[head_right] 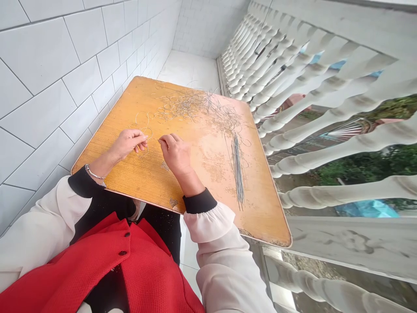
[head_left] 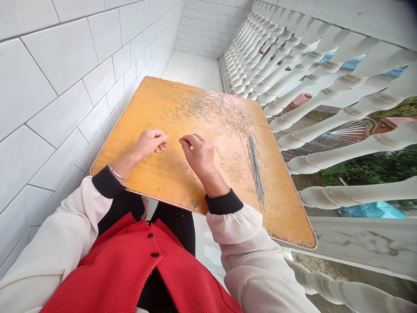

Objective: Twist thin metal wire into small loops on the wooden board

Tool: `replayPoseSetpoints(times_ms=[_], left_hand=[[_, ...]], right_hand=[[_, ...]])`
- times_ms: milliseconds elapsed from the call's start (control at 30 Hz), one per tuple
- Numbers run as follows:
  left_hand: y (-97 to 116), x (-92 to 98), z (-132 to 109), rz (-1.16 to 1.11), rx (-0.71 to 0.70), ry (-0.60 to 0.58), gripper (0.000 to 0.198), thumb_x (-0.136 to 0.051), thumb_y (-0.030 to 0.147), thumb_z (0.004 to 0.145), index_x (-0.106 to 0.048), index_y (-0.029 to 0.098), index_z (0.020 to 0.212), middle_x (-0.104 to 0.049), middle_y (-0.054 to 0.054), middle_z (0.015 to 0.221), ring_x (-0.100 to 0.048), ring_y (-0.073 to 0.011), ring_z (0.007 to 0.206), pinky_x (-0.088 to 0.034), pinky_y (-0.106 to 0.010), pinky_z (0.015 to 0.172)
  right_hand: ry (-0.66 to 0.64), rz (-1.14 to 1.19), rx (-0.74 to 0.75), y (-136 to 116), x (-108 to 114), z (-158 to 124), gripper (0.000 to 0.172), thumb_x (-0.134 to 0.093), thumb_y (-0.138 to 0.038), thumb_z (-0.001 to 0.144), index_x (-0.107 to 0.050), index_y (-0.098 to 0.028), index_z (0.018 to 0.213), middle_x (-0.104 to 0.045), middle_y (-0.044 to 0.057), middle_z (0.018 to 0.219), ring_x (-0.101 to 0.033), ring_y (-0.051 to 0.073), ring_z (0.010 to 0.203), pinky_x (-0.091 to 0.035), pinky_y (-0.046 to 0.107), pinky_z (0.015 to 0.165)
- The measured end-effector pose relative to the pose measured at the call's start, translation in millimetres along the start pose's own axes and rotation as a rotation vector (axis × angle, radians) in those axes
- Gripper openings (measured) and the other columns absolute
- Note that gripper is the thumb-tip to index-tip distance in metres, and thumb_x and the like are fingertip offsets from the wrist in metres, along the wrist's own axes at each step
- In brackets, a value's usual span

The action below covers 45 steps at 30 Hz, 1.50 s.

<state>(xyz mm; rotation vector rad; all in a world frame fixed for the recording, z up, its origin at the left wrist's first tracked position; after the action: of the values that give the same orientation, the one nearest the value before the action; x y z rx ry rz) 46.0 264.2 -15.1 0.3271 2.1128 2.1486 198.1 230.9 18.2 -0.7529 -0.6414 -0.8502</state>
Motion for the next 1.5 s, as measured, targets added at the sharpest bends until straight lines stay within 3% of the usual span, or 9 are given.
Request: replayPoseSetpoints(times_ms=[167,400,567,767,1000,1133,1300,1500], left_hand=[[-2,2.0,-1,-0.011,0.026,0.020,0.031,-0.058,0.011,0.089,-0.058,0.013,0.059,-0.061,0.000,0.056,-0.055,-0.0050,0.047,-0.037,-0.017,0.044],[-1,1.0,-3,-0.052,0.065,0.027,0.031,-0.057,0.009,0.090,-0.057,0.012,0.059,-0.060,0.001,0.054,-0.054,-0.0039,0.046,-0.038,-0.016,0.045],[-1,-0.1,-3,-0.050,0.082,0.030,0.034,-0.056,0.008,0.091,-0.056,0.012,0.057,-0.058,0.002,0.052,-0.052,-0.0038,0.044,-0.039,-0.017,0.045],[-8,4.9,1,0.053,0.099,0.068,0.032,-0.057,0.009,0.090,-0.056,0.012,0.058,-0.057,0.002,0.050,-0.053,-0.0044,0.044,-0.039,-0.017,0.044],[-8,7.1,3,0.169,0.059,0.086,0.029,-0.060,0.011,0.088,-0.055,0.013,0.059,-0.057,0.002,0.051,-0.053,-0.0054,0.044,-0.039,-0.017,0.043],[-3,2.2,2,0.159,0.051,0.050,0.030,-0.058,0.008,0.088,-0.055,0.013,0.059,-0.058,0.002,0.052,-0.053,-0.0045,0.044,-0.039,-0.017,0.043],[-1,-2.3,-1,0.112,0.060,0.002,0.029,-0.057,0.006,0.088,-0.057,0.012,0.060,-0.058,0.002,0.053,-0.054,-0.0047,0.045,-0.040,-0.017,0.045],[-2,-5.9,0,0.086,0.023,-0.044,0.027,-0.057,0.010,0.091,-0.059,0.011,0.064,-0.061,0.000,0.055,-0.058,-0.0066,0.051,-0.043,-0.017,0.047]], right_hand=[[-0.029,-0.112,0.012,6,2,2,0.027,-0.051,-0.034,0.097,-0.073,-0.019,0.099,-0.072,0.010,0.091,-0.064,0.021,0.079,-0.044,0.031,0.069],[-0.073,-0.271,0.011,15,-5,6,0.035,-0.045,-0.035,0.100,-0.071,-0.017,0.083,-0.071,0.010,0.084,-0.062,0.021,0.080,-0.039,0.029,0.065],[-0.069,-0.190,-0.132,31,-14,5,0.039,-0.038,-0.036,0.102,-0.067,-0.017,0.083,-0.071,0.008,0.075,-0.061,0.017,0.068,-0.035,0.027,0.061],[-0.189,-0.103,-0.195,37,-33,-2,0.041,-0.038,-0.036,0.100,-0.070,-0.017,0.083,-0.070,0.007,0.072,-0.060,0.018,0.065,-0.038,0.028,0.063],[-0.062,-0.244,0.047,7,-17,0,0.026,-0.053,-0.029,0.093,-0.075,-0.018,0.102,-0.070,0.015,0.116,-0.056,0.030,0.103,-0.041,0.043,0.088],[-0.073,-0.257,0.128,-14,-17,0,0.025,-0.052,-0.032,0.096,-0.075,-0.021,0.097,-0.073,0.010,0.099,-0.053,0.027,0.094,-0.039,0.041,0.083],[-0.139,-0.261,0.139,-18,-22,2,0.038,-0.040,-0.031,0.102,-0.072,-0.019,0.084,-0.067,0.009,0.074,-0.050,0.022,0.073,-0.038,0.036,0.073],[-0.197,-0.243,0.069,-13,-30,1,0.035,-0.039,-0.027,0.100,-0.070,-0.016,0.089,-0.071,0.011,0.084,-0.058,0.020,0.074,-0.037,0.030,0.068]])
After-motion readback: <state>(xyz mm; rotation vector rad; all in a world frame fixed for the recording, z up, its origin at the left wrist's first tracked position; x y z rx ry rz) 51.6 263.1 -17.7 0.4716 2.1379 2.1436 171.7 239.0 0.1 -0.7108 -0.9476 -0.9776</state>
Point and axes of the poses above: each hand's wrist, its own z-axis towards the middle knuckle, its own x-axis out of the back of the hand, y = z × x, the point moved 9 cm from there along z, towards the middle knuckle
